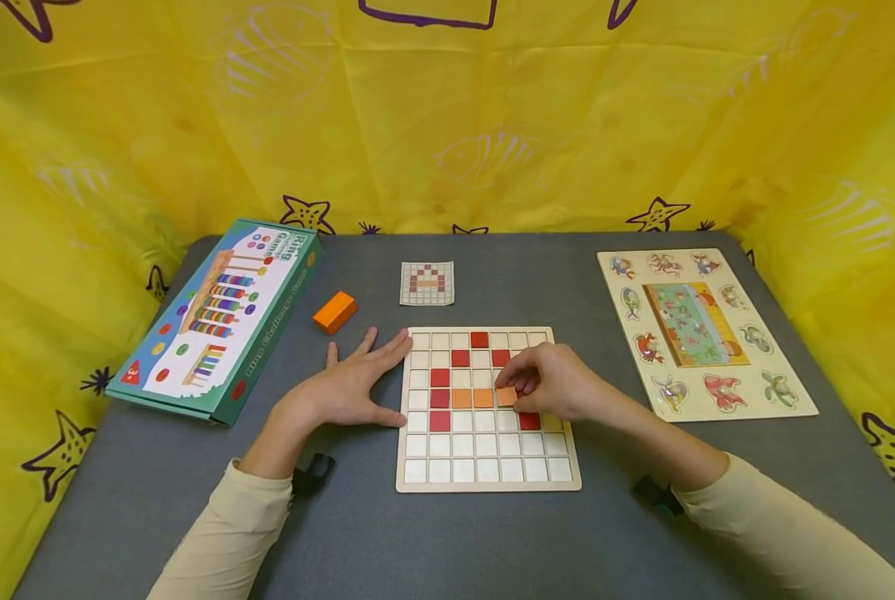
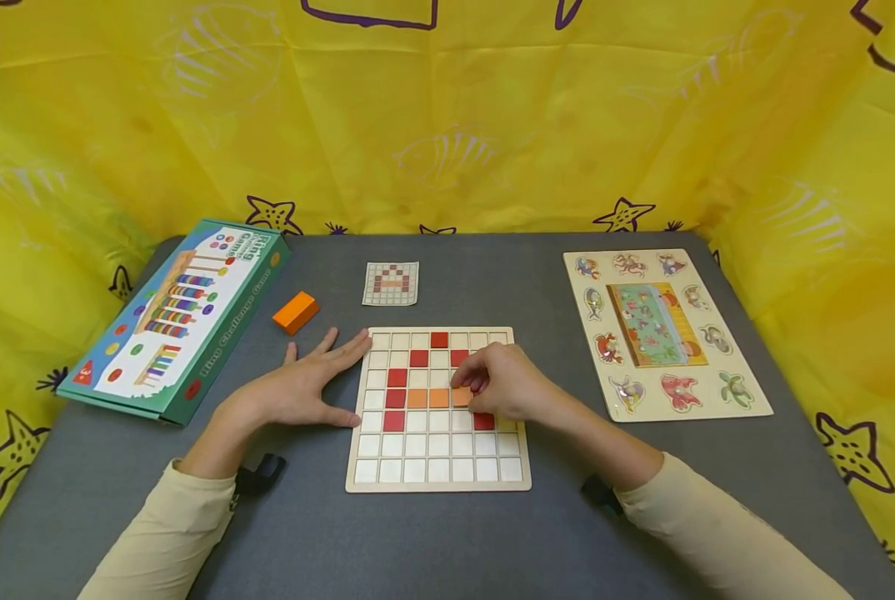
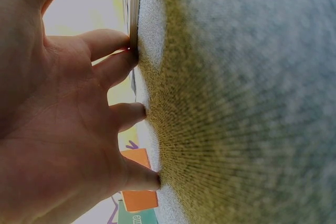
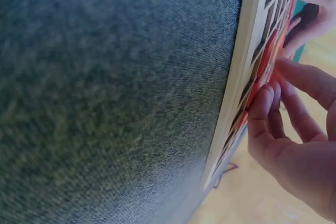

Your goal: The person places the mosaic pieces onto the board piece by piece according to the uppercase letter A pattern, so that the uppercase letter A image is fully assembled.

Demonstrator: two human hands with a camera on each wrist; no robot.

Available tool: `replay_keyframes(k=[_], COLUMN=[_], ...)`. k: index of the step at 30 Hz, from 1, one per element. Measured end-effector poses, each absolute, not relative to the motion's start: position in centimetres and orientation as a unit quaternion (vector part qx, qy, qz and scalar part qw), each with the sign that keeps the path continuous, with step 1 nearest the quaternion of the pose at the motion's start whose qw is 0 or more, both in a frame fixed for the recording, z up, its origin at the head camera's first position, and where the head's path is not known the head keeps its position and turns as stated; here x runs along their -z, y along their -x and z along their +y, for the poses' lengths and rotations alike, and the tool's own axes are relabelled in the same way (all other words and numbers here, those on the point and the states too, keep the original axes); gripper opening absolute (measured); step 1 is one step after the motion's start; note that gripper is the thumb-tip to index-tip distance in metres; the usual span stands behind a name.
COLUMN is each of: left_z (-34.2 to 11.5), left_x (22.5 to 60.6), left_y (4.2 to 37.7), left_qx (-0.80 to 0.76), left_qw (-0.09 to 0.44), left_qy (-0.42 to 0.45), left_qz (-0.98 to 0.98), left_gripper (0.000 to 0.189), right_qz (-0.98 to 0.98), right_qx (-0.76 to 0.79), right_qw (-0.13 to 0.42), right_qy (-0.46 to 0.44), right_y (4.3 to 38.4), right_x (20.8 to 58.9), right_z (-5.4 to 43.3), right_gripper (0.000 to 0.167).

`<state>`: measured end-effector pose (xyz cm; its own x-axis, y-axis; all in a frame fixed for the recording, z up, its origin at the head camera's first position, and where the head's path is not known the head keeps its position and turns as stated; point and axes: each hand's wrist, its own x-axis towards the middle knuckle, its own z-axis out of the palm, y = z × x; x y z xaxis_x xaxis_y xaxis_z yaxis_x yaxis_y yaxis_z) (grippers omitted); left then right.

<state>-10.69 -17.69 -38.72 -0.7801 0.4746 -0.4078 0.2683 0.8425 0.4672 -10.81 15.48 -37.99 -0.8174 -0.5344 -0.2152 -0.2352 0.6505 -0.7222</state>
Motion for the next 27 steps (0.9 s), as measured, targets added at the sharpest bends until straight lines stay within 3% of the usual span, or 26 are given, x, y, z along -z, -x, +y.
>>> replay_keyframes(k=[27], left_z=[-17.78], left_x=[38.86], left_y=[10.68], left_qx=[-0.2], left_qw=[0.263], left_qy=[-0.202], left_qz=[0.922], left_gripper=[0.117], right_qz=[0.901], right_qx=[0.318], right_qw=[0.184], right_qy=[0.231], right_y=[10.31], right_x=[37.81], right_z=[14.84], right_gripper=[0.024])
